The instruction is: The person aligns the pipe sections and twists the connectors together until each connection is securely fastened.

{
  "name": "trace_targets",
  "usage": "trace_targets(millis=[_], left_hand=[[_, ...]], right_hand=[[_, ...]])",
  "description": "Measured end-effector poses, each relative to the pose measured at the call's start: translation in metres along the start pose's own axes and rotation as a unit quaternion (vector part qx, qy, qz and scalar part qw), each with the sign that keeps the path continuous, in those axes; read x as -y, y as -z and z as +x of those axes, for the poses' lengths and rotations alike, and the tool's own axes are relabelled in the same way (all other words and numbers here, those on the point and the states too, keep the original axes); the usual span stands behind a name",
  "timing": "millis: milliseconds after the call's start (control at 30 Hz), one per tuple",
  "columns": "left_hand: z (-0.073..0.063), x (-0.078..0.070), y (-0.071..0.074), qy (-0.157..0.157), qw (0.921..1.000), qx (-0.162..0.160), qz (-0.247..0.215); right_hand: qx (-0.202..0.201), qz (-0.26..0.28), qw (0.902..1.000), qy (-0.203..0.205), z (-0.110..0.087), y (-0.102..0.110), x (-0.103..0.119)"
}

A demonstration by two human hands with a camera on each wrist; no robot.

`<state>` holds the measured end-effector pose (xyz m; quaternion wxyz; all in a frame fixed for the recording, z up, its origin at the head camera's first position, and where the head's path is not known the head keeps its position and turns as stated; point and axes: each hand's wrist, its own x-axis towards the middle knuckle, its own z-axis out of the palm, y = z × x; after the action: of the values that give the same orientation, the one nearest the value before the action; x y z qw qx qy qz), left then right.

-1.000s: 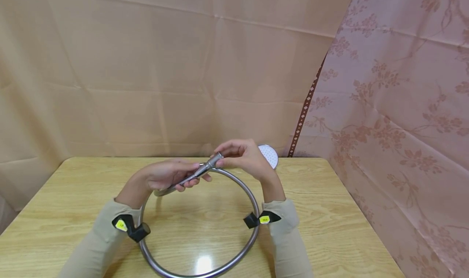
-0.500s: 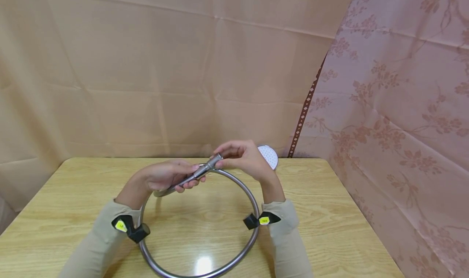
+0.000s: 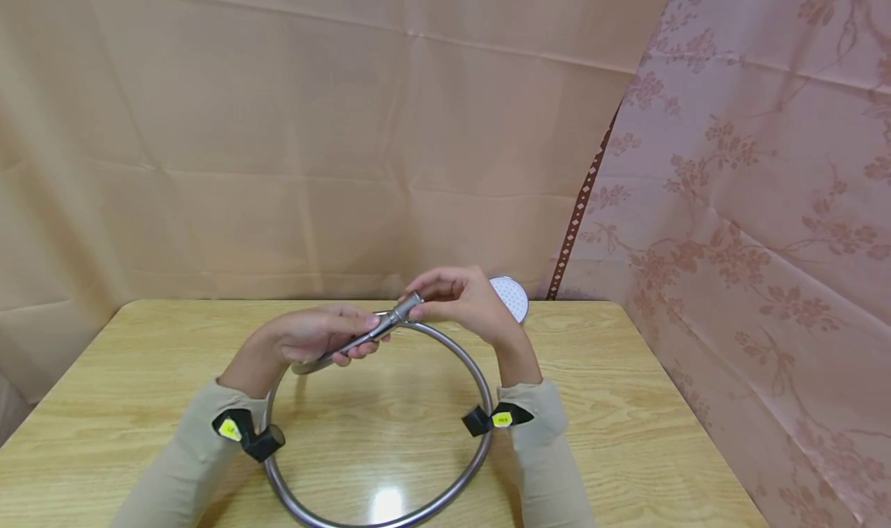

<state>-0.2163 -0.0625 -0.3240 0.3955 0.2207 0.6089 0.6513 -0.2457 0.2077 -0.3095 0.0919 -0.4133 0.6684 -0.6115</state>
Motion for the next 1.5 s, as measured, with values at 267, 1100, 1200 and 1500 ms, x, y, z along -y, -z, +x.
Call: trace_targets(millis=[267,1100,1200,1500], left_hand=[[0.0002,0.0007,-0.0009,-0.005,1.0000,0.006,-0.002],[-0.0002,-0.0002,-0.0025,-0.004,0.9997,0.015,-0.021],[-0.0003,0.0001,-0.0014,-0.006,0.9996,0.021,-0.019],[0.0006,0.0010,-0.0010,-0.004,0.9997,0.017,-0.016]], right_hand=[[0.001,0.002,1.0000,-0.003,-0.0008,-0.0003,0.0004],[-0.003,-0.006,0.9999,-0.010,-0.0024,-0.0012,0.0017],[-0.005,-0.008,0.9998,-0.015,-0.0024,-0.0012,0.0020],[-0.003,-0.002,0.9999,-0.012,-0.0019,-0.0007,0.0019]])
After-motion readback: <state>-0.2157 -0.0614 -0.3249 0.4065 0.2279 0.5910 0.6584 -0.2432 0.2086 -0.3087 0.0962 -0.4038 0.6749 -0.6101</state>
